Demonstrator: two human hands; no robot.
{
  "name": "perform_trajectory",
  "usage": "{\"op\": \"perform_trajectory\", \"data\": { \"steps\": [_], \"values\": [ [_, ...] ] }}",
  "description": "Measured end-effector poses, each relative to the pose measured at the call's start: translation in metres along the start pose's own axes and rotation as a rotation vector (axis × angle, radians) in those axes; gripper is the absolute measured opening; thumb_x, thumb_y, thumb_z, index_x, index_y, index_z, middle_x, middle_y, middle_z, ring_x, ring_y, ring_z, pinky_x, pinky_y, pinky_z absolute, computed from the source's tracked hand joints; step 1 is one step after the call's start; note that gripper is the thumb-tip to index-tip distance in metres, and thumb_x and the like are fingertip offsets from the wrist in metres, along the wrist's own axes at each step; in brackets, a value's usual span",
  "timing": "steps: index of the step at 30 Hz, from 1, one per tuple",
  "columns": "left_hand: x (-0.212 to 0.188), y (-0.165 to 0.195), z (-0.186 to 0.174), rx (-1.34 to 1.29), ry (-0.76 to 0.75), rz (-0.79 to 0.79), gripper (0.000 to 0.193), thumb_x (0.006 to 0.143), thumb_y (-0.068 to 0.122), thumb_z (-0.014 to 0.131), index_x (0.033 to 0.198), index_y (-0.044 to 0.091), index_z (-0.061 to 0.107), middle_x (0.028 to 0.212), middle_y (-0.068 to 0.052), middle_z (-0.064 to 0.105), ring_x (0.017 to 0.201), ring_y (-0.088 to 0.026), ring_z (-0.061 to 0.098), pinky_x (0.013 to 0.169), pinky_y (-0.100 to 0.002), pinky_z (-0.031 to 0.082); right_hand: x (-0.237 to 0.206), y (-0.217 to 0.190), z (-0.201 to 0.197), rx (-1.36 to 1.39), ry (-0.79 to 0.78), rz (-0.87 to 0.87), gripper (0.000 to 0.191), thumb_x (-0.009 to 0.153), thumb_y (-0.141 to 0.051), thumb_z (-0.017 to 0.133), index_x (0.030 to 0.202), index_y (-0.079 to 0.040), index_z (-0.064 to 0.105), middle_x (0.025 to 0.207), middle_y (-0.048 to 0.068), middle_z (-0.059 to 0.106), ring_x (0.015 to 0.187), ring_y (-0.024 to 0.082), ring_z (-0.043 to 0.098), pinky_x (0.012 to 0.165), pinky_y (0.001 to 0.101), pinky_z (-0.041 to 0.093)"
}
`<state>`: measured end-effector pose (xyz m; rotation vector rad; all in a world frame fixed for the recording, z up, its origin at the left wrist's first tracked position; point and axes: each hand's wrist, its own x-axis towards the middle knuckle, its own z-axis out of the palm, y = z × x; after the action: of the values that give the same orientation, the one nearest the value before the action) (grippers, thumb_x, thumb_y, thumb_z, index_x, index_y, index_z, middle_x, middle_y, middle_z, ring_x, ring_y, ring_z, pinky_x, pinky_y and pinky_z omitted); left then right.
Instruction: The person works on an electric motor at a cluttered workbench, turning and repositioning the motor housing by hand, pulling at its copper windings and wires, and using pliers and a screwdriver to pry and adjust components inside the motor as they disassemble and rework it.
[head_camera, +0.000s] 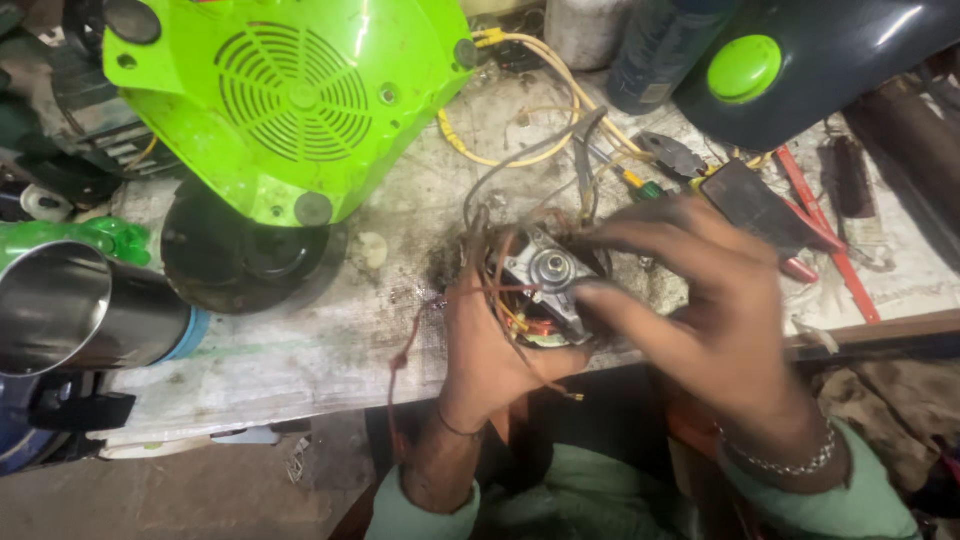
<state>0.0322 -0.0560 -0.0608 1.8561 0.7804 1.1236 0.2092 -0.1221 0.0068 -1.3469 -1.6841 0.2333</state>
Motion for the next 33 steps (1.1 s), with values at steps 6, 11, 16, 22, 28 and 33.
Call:
{"op": "perform_trajectory", "data": {
  "steps": [6,11,16,22,28,33],
  "values": [
    [0.000,0.012,-0.003,-0.225,-0.005,-0.111,0.087,0.062,0.026,0.088,0.141,0.009,0.056,0.126,-0.008,0.068,0.113,-0.021,0.071,0.099,-0.033,0.061,0.015,0.000,0.010,0.030,-0.043,-0.033,0.026,0.082,-0.016,0.086,0.102,-0.004,0.076,0.101,0.008,0.076,0.093,0.016,0.071,0.083,0.0296,0.054],
    [0.002,0.012,-0.006,-0.006,-0.077,-0.128,0.083,0.059,0.026,0.090,0.134,0.010,0.059,0.117,-0.008,0.071,0.107,-0.022,0.073,0.096,-0.036,0.061,0.010,0.007,0.011,0.150,-0.063,-0.008,0.016,0.086,-0.011,0.083,0.100,-0.006,0.077,0.100,0.007,0.077,0.089,0.013,0.071,0.082,0.0275,0.054],
    [0.004,0.007,-0.008,0.196,-0.015,0.163,0.104,0.056,0.031,0.100,0.145,0.006,0.051,0.139,-0.016,0.059,0.134,-0.036,0.059,0.117,-0.047,0.048,0.009,0.006,0.017,0.281,-0.037,0.085,0.020,0.088,-0.008,0.081,0.105,-0.002,0.075,0.104,0.011,0.075,0.095,0.017,0.070,0.084,0.0300,0.054],
    [0.002,-0.002,-0.016,-0.293,-0.086,-0.101,0.119,0.062,0.030,0.097,0.157,0.004,0.030,0.144,-0.016,0.057,0.136,-0.030,0.063,0.118,-0.043,0.056,0.011,0.010,0.010,0.322,-0.099,0.270,0.020,0.089,-0.006,0.070,0.107,-0.002,0.076,0.106,0.013,0.078,0.072,0.016,0.074,0.060,0.0310,0.062],
    [0.003,-0.019,-0.023,-0.456,-0.061,0.119,0.099,0.075,0.000,0.089,0.153,0.004,0.029,0.153,-0.019,0.047,0.141,-0.027,0.055,0.122,-0.039,0.050,0.013,0.053,-0.036,-0.686,-0.017,0.244,0.016,0.101,-0.003,0.067,0.115,-0.003,0.077,0.106,0.017,0.076,0.083,0.028,0.073,0.075,0.0393,0.058],
    [0.003,-0.028,-0.017,-0.652,-0.023,0.072,0.097,0.076,0.003,0.092,0.148,0.009,0.029,0.153,-0.019,0.050,0.132,-0.024,0.064,0.112,-0.037,0.061,0.004,0.089,-0.048,-0.959,-0.242,0.257,0.037,0.079,-0.016,0.082,0.115,-0.008,0.075,0.100,0.016,0.072,0.086,0.031,0.071,0.080,0.0418,0.057]
  ]
}}
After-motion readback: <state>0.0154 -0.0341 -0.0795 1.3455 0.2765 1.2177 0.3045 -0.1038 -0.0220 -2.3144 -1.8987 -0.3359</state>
